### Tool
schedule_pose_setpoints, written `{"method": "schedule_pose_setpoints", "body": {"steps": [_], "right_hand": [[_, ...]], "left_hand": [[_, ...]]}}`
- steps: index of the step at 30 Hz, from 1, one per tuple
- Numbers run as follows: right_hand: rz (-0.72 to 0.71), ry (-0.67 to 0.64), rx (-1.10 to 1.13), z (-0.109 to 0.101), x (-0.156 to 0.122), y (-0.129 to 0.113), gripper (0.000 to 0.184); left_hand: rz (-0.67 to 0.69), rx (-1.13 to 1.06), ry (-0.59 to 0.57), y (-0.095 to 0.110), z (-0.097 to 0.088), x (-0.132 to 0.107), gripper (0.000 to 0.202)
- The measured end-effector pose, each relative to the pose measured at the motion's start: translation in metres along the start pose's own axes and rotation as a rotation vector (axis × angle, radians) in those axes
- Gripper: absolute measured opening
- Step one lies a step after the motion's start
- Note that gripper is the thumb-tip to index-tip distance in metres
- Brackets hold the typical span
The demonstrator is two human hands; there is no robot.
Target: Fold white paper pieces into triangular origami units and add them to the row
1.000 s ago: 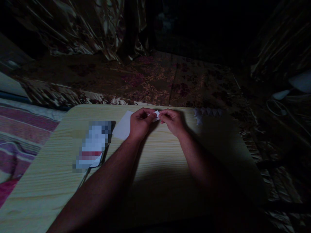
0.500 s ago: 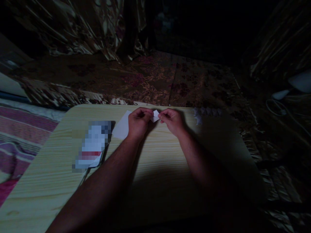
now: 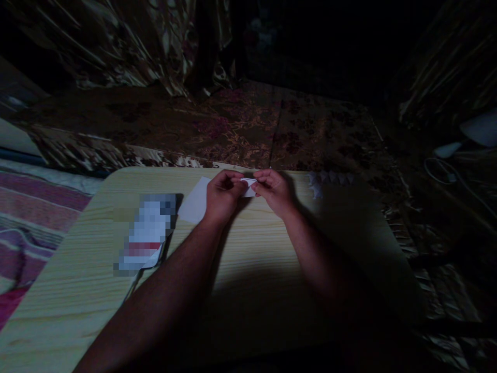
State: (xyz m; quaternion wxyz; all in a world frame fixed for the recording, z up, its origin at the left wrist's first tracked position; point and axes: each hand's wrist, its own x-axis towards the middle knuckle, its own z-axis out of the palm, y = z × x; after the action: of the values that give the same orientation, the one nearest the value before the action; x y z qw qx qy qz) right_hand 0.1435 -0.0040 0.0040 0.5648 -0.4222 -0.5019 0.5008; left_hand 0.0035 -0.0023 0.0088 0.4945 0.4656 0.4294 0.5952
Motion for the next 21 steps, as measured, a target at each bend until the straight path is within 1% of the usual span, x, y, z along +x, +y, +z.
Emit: {"method": "schedule_pose_setpoints", "body": {"steps": [2, 6, 10, 14, 21], "right_hand": [[0.027, 0.005, 0.008, 0.0008, -0.0003, -0.0018, 0.036], [0.076, 0.018, -0.042, 0.0016, -0.0003, -0.0026, 0.029], [0.072, 0.048, -0.072, 0.0019, 0.0006, -0.0004, 0.025], [0.067, 0.055, -0.073, 0.0025, 0.0013, 0.001, 0.023], [0.052, 0.071, -0.097, 0.0028, 0.0014, 0.002, 0.02]], "left_hand": [[0.006, -0.02, 0.022, -0.001, 0.0002, 0.0003, 0.022], [0.018, 0.003, 0.017, -0.002, -0.0007, 0.0007, 0.022], [0.02, 0.073, 0.014, -0.0018, -0.001, 0.0001, 0.019], [0.037, 0.086, 0.026, -0.0016, -0.0001, -0.0009, 0.017], [0.051, 0.11, 0.006, -0.0009, 0.0009, -0.0021, 0.018]]}}
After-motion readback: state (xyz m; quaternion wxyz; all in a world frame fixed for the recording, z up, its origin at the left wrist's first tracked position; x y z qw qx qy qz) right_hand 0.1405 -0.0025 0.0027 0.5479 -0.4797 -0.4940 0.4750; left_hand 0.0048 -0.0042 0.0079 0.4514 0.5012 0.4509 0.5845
